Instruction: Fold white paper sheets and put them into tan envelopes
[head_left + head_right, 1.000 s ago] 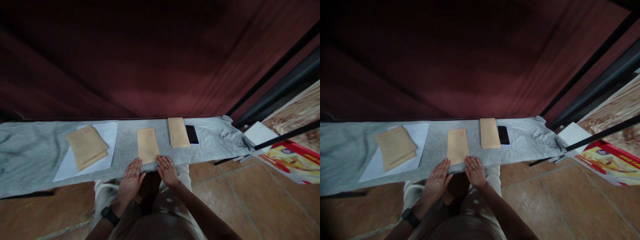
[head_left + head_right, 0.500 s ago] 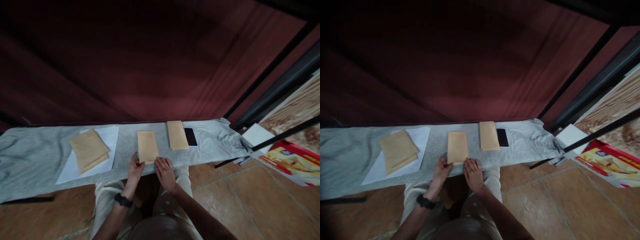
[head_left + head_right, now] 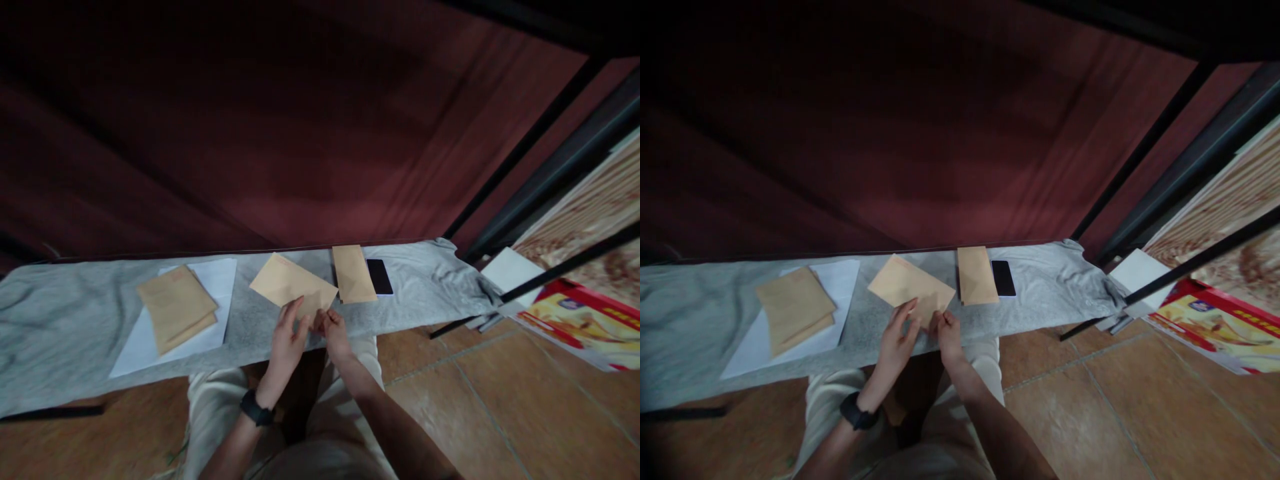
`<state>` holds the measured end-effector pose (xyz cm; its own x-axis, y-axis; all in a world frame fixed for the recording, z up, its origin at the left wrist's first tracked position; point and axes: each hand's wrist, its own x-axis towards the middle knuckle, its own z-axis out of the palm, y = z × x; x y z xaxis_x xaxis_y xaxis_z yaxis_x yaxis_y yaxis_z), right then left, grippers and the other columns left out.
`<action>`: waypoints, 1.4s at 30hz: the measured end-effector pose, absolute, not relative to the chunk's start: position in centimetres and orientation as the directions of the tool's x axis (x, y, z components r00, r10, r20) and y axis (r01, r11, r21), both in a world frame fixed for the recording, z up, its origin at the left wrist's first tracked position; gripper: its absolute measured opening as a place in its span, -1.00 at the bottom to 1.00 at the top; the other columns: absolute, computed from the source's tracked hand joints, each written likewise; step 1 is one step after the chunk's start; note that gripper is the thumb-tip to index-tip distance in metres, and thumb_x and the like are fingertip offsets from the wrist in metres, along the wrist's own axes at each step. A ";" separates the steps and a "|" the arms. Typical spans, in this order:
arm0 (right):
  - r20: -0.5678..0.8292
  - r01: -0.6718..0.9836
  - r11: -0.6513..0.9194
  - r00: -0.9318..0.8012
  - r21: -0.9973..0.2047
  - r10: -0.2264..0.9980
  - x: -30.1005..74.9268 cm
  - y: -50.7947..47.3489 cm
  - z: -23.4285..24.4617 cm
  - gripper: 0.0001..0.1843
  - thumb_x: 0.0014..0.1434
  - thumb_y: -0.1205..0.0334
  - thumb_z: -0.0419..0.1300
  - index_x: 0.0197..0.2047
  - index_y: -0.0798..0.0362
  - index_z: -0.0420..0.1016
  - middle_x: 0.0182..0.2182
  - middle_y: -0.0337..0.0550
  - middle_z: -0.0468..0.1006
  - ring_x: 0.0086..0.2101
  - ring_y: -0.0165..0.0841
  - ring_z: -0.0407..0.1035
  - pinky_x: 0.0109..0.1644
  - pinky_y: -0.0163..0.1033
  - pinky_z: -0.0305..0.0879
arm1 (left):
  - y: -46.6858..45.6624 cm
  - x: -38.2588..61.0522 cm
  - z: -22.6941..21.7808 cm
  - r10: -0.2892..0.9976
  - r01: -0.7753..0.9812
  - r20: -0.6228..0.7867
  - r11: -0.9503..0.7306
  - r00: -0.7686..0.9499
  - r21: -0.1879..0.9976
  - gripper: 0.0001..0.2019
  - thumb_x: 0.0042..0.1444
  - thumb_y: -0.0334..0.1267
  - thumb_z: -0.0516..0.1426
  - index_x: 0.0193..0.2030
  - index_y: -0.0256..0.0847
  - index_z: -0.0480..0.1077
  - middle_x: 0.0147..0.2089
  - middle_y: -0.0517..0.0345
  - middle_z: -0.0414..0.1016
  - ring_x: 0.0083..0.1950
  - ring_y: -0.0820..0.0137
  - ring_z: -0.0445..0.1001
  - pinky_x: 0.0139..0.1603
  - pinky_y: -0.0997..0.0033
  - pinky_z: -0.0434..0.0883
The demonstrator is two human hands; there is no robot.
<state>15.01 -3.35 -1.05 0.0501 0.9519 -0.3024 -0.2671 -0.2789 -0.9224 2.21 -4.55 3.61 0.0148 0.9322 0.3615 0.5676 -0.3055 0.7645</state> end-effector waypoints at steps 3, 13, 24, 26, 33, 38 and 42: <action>-0.406 -0.428 -0.359 0.022 -0.830 0.914 14.9 -4.2 -1.9 -0.72 0.18 -0.02 0.25 -0.28 0.03 0.42 -0.39 -0.16 0.57 -0.40 -0.31 0.48 -0.20 -0.16 0.50 | -3.7 1.1 0.6 0.926 0.721 0.365 -0.321 0.102 0.614 -0.48 0.40 -0.07 -0.12 0.44 -0.14 0.13 0.41 -0.08 0.28 0.44 0.16 0.22 0.40 -0.01 0.29; -0.545 -0.255 -0.574 -0.179 -0.778 0.819 16.2 -4.2 -1.8 -0.62 0.10 -0.09 0.29 -0.31 0.10 0.50 -0.55 -0.16 0.57 -0.53 -0.33 0.49 -0.42 -0.23 0.50 | -0.6 1.7 -4.7 0.912 0.860 0.167 -0.408 0.374 0.307 -0.46 0.41 -0.09 -0.18 0.44 -0.16 0.18 0.49 -0.03 0.17 0.54 0.13 0.02 0.49 -0.09 0.06; -0.653 -0.219 -0.668 -0.146 -0.711 0.743 15.9 -3.5 -2.5 -0.75 0.22 0.09 0.22 -0.34 0.12 0.43 -0.53 -0.07 0.61 -0.56 -0.34 0.50 -0.45 -0.27 0.49 | 5.5 -1.9 -4.2 0.966 0.955 0.188 -0.213 0.175 0.207 -0.39 0.38 -0.09 -0.21 0.47 -0.33 0.12 0.49 -0.14 0.15 0.53 0.16 0.03 0.51 0.00 -0.03; -0.663 -0.219 -0.675 -0.133 -0.705 0.736 15.9 -3.4 -2.5 -0.77 0.24 0.12 0.19 -0.35 0.10 0.42 -0.52 -0.08 0.61 -0.56 -0.34 0.50 -0.43 -0.25 0.50 | 5.6 -2.1 -3.9 0.975 0.969 0.179 -0.165 0.133 0.182 -0.38 0.38 -0.09 -0.21 0.46 -0.39 0.11 0.49 -0.16 0.13 0.54 0.15 0.03 0.51 0.02 -0.04; -0.566 -0.262 -0.565 -0.082 -0.782 0.821 15.4 -4.3 -3.3 -0.64 0.16 -0.09 0.27 -0.35 0.06 0.43 -0.57 -0.20 0.53 -0.56 -0.32 0.49 -0.44 -0.24 0.47 | 1.3 -0.3 -3.6 0.972 0.948 0.146 -0.217 0.186 0.233 -0.40 0.40 -0.08 -0.20 0.48 -0.33 0.10 0.51 -0.08 0.08 0.56 0.10 -0.08 0.52 -0.05 -0.07; -0.419 -0.265 -0.414 -0.042 -0.871 0.907 14.9 -4.5 -4.1 -0.54 0.05 -0.24 0.29 -0.39 0.03 0.45 -0.55 -0.23 0.51 -0.49 -0.28 0.49 -0.33 -0.15 0.49 | -4.1 2.2 -4.3 0.953 0.814 0.085 -0.293 0.291 0.501 -0.45 0.40 -0.07 -0.18 0.43 -0.21 0.20 0.49 0.00 0.17 0.54 0.18 0.02 0.53 -0.07 -0.04; -0.313 -0.226 -0.306 -0.003 -0.925 0.950 15.4 -4.7 -3.3 -0.70 0.08 -0.06 0.30 -0.43 0.01 0.49 -0.50 -0.26 0.55 -0.39 -0.31 0.48 -0.17 -0.21 0.47 | -6.8 3.3 -3.5 0.982 0.578 0.078 -0.165 0.172 0.800 -0.43 0.38 0.04 -0.11 0.37 -0.19 0.29 0.46 -0.07 0.23 0.50 0.19 0.13 0.52 -0.04 0.04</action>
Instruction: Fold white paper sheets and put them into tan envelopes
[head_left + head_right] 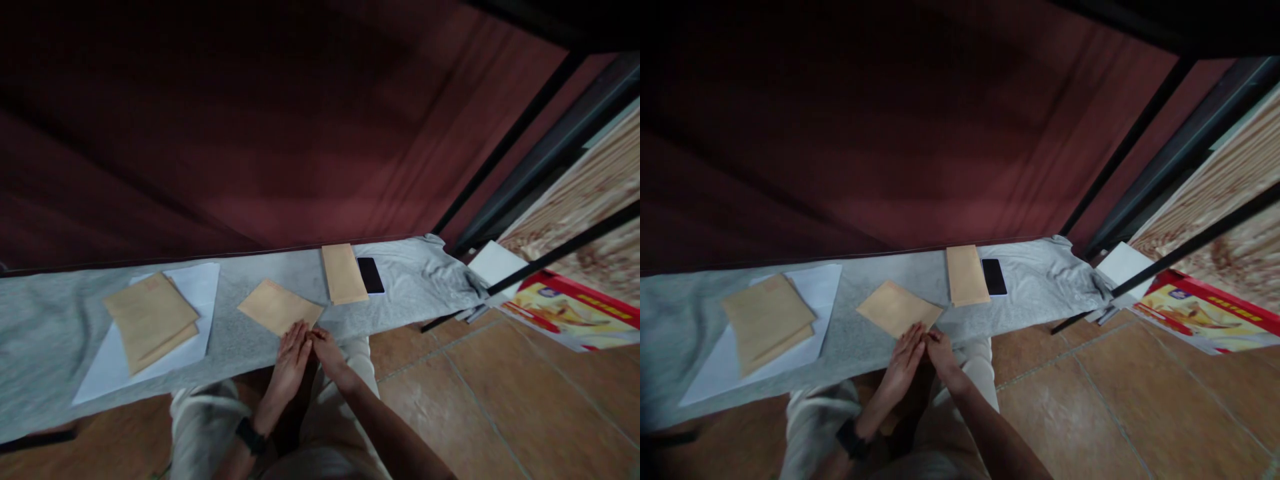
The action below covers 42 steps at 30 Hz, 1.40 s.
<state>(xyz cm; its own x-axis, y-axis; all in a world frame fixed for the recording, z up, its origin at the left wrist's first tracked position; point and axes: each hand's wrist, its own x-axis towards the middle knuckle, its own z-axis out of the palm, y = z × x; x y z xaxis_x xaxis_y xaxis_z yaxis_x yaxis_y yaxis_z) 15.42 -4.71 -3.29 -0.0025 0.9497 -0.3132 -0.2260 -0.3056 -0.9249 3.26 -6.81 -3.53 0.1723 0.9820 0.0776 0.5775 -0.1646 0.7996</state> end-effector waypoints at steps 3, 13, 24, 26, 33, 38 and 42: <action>-0.135 0.009 -0.135 0.065 -0.991 0.989 16.8 -4.9 -0.9 -0.74 0.24 0.05 0.17 -0.34 0.02 0.56 -0.49 -0.27 0.56 -0.42 -0.34 0.45 -0.25 -0.26 0.44 | -7.3 3.3 -0.5 0.999 0.328 0.031 -0.018 -0.034 0.944 -0.42 0.32 0.12 0.00 0.35 -0.14 0.31 0.48 -0.03 0.19 0.51 0.18 0.10 0.53 0.01 0.03; 0.313 0.803 0.365 -0.234 -0.471 0.920 19.4 -5.6 2.5 -0.51 0.37 0.38 0.05 0.30 -0.12 0.40 0.21 -0.09 0.50 -0.01 -0.24 0.52 0.08 -0.14 0.46 | -6.0 3.4 5.5 0.913 -0.605 -0.405 0.291 -0.057 0.741 -0.53 -0.04 0.00 0.37 -0.03 -0.15 0.47 0.05 0.01 0.59 0.07 0.11 0.59 0.02 0.02 0.59; -0.192 -0.199 -0.157 0.172 -0.967 0.966 19.4 -6.5 -3.2 -0.52 0.06 -0.03 0.34 0.02 -0.02 0.58 -0.18 -0.12 0.62 -0.19 -0.19 0.54 -0.07 -0.04 0.55 | -7.0 2.2 0.3 0.877 -0.321 -0.463 0.405 -0.126 0.856 -0.42 -0.29 -0.20 0.41 -0.02 -0.20 0.49 -0.04 -0.01 0.62 -0.02 0.14 0.59 -0.21 0.30 0.56; -0.323 -0.383 -0.250 0.138 -0.889 0.936 19.5 -6.2 -2.8 -0.45 -0.11 -0.11 0.45 -0.10 0.03 0.60 -0.32 -0.17 0.59 -0.35 -0.27 0.51 -0.22 -0.10 0.56 | -6.5 2.9 0.7 0.898 -0.289 -0.432 0.395 -0.078 0.872 -0.37 -0.25 -0.13 0.41 0.04 -0.21 0.46 0.01 -0.06 0.62 0.01 0.11 0.58 -0.19 0.28 0.55; -0.258 -0.435 -0.133 0.242 -0.890 0.935 23.4 -3.1 -0.1 -0.48 -0.18 -0.16 0.50 -0.33 0.06 0.53 -0.47 -0.23 0.52 -0.46 -0.38 0.42 -0.33 -0.24 0.48 | -5.0 4.6 2.1 0.931 -0.198 -0.363 0.350 -0.031 0.915 -0.27 -0.17 0.15 0.38 0.11 -0.20 0.43 -0.20 0.03 0.66 -0.14 0.15 0.64 -0.07 0.13 0.58; -0.196 -0.325 -0.068 0.379 -0.943 0.904 27.9 1.0 1.3 -0.50 -0.21 -0.15 0.45 -0.37 0.01 0.42 -0.47 -0.27 0.51 -0.46 -0.37 0.43 -0.28 -0.21 0.48 | -5.2 3.7 1.0 0.928 -0.123 -0.370 0.363 -0.038 0.924 -0.29 -0.25 0.24 0.37 -0.02 -0.20 0.50 -0.23 0.00 0.66 -0.14 0.10 0.65 -0.07 0.09 0.58; -0.205 -0.276 -0.091 0.421 -0.957 0.884 29.6 2.8 0.9 -0.51 -0.25 -0.14 0.43 -0.41 -0.01 0.37 -0.50 -0.28 0.51 -0.47 -0.36 0.45 -0.26 -0.19 0.49 | -6.2 2.9 0.0 0.919 -0.090 -0.392 0.388 -0.036 0.917 -0.34 -0.25 0.25 0.36 -0.10 -0.20 0.53 -0.20 -0.04 0.66 -0.12 0.09 0.64 -0.07 0.09 0.57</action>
